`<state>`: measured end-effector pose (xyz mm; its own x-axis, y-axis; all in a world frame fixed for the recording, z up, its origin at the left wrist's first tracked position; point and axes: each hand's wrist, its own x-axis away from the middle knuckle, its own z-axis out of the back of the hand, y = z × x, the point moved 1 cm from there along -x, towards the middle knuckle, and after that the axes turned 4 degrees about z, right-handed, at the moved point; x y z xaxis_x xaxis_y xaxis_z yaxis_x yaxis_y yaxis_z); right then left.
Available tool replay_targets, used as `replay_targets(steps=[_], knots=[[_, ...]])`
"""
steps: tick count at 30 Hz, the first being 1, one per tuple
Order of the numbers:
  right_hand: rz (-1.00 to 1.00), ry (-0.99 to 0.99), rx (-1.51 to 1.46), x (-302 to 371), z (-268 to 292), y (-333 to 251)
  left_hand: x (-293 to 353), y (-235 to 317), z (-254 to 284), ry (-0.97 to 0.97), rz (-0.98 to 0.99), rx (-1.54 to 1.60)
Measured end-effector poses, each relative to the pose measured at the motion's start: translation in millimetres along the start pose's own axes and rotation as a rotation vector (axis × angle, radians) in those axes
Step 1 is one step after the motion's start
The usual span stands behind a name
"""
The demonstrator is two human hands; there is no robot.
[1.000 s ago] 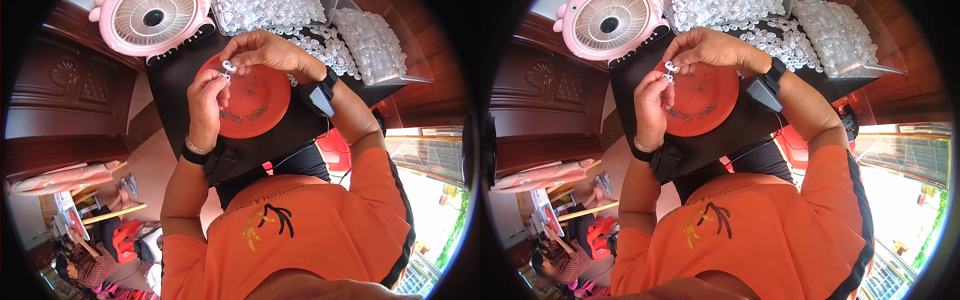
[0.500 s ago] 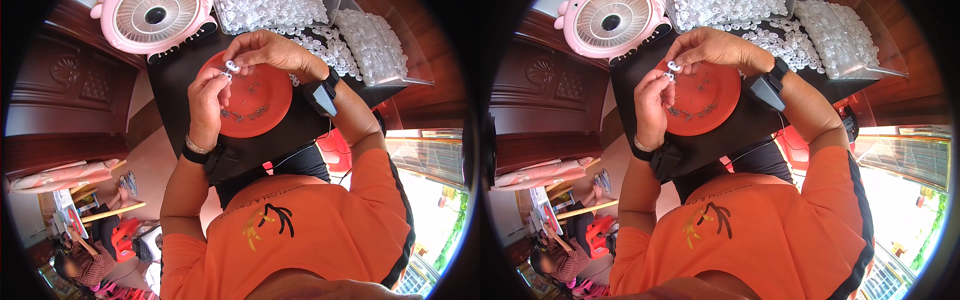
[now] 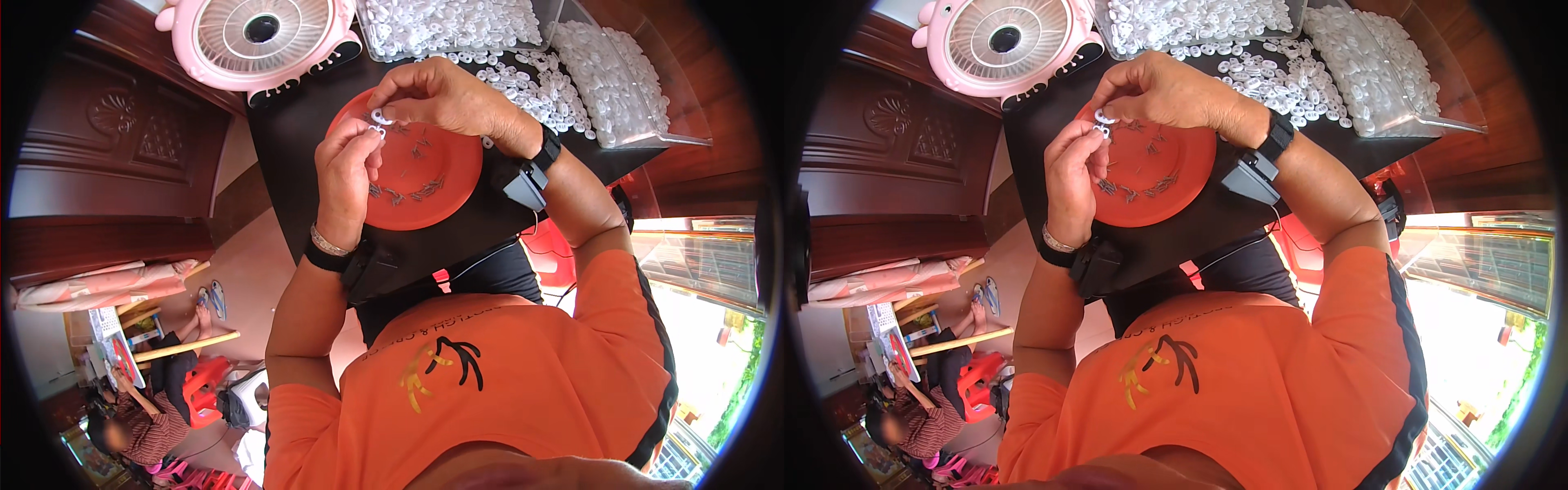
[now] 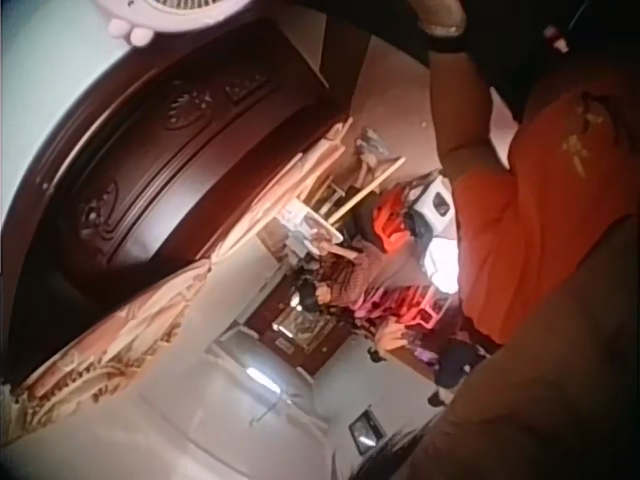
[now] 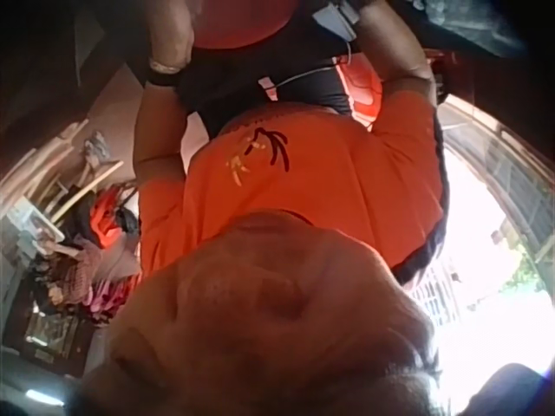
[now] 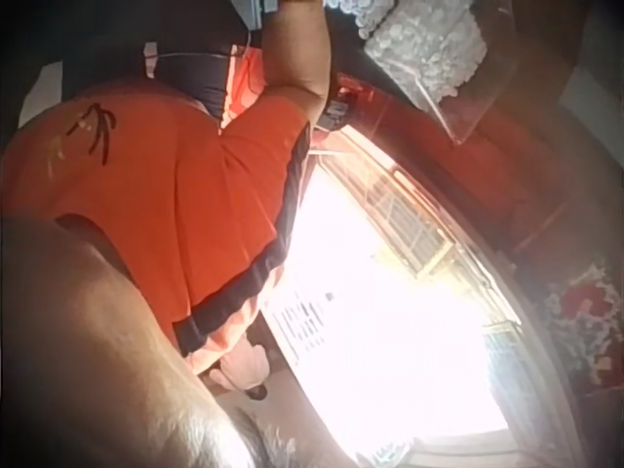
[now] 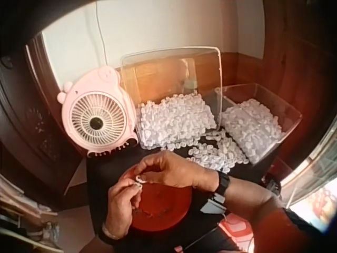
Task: Assembling small white plastic components by inserting metal clips into them.
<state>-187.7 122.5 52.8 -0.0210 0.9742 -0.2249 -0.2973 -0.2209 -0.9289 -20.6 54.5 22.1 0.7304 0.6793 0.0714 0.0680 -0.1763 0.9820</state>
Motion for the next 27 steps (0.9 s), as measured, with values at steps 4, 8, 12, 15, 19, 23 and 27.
replay_targets(steps=[4,8,12,15,19,23,27], knots=[[-0.042,-0.012,0.011,1,-3,-3,1,0,-2,0.007,-0.002,0.008],[0.05,0.007,0.119,0,-4,-1,1,1,-2,0.014,-0.01,-0.032],[0.046,0.008,0.068,1,-8,-4,1,-2,-1,0.033,-0.014,0.003],[0.145,0.036,0.155,0,-14,-4,1,-5,0,0.042,-0.011,0.076],[0.271,0.142,0.349,0,-22,-8,1,-8,2,0.048,0.003,0.156],[0.31,0.134,0.374,0,-24,-6,-1,-7,3,0.033,0.003,0.216],[0.356,0.119,0.399,-1,-24,-3,-3,-6,5,0.032,0.0,0.194]])
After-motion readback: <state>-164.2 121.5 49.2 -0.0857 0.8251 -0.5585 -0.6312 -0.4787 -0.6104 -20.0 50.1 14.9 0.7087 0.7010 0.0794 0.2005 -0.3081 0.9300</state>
